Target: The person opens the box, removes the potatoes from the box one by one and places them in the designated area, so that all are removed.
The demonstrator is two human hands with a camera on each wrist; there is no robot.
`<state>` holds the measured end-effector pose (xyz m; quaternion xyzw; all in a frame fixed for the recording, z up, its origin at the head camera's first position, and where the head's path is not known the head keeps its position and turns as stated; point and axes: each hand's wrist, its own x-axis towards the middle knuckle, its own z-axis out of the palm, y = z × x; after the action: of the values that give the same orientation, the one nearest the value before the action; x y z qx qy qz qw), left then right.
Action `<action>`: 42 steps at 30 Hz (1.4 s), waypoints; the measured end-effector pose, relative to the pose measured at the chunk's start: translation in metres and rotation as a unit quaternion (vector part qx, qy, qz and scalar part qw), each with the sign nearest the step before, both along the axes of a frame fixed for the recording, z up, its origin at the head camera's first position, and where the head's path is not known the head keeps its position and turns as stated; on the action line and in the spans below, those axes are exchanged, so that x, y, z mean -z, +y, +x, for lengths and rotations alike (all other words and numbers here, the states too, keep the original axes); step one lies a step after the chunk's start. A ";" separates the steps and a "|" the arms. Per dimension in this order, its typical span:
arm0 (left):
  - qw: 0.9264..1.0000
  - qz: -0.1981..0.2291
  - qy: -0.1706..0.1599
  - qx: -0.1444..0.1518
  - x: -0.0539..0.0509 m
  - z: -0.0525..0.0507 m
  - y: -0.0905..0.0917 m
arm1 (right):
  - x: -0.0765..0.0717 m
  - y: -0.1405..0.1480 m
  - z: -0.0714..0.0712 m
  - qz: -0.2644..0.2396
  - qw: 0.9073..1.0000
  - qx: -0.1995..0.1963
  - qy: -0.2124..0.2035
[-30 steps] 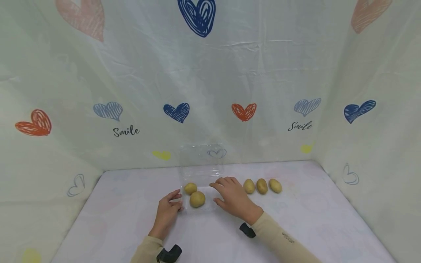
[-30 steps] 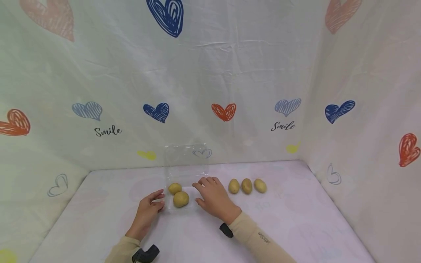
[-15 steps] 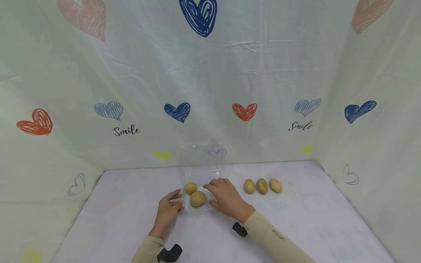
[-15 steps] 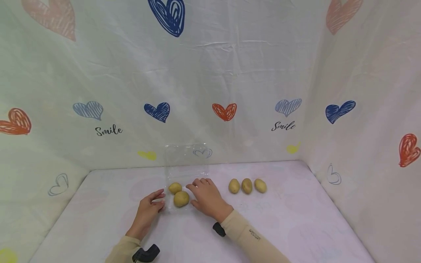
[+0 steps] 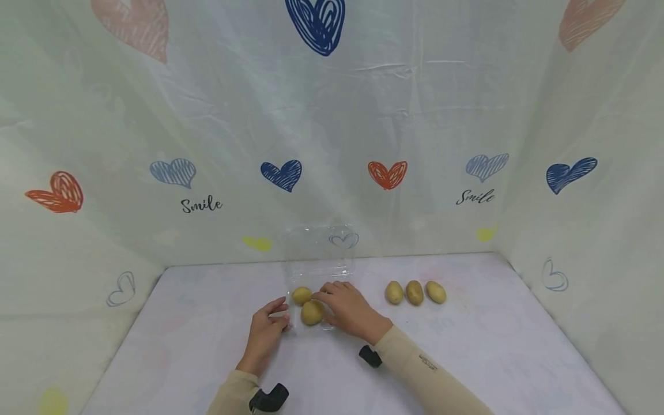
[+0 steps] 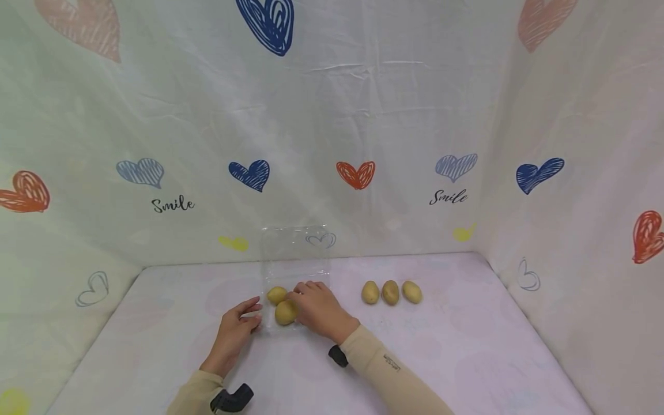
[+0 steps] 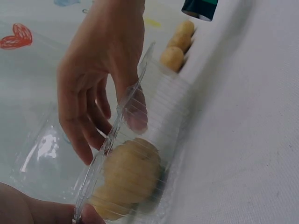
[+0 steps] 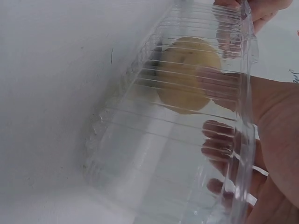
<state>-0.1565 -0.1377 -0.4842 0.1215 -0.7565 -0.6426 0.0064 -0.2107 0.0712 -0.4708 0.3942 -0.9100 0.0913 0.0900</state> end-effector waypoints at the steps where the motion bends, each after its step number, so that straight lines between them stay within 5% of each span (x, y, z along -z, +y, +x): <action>1: 1.000 -0.001 -0.001 -0.001 0.000 0.000 0.000 | 0.000 -0.001 0.000 0.002 1.000 -0.001 -0.005; 12: 1.000 0.000 0.000 -0.003 0.002 0.000 0.000 | 0.005 -0.010 -0.003 0.012 1.000 -0.026 0.005; 24: 1.000 -0.008 0.000 -0.001 0.000 0.002 0.001 | 0.004 -0.019 -0.008 0.038 0.998 -0.035 -0.032; 33: 1.000 -0.005 0.010 0.001 0.003 0.001 0.001 | 0.005 -0.018 -0.009 0.043 0.999 -0.014 0.004; 42: 1.000 -0.004 0.010 0.002 0.004 0.001 0.000 | 0.004 -0.016 -0.012 0.016 0.999 -0.021 -0.033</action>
<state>-0.1555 -0.1373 -0.4878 0.1139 -0.7590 -0.6409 0.0133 -0.2231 0.0557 -0.4752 0.4113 -0.9054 0.0919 0.0518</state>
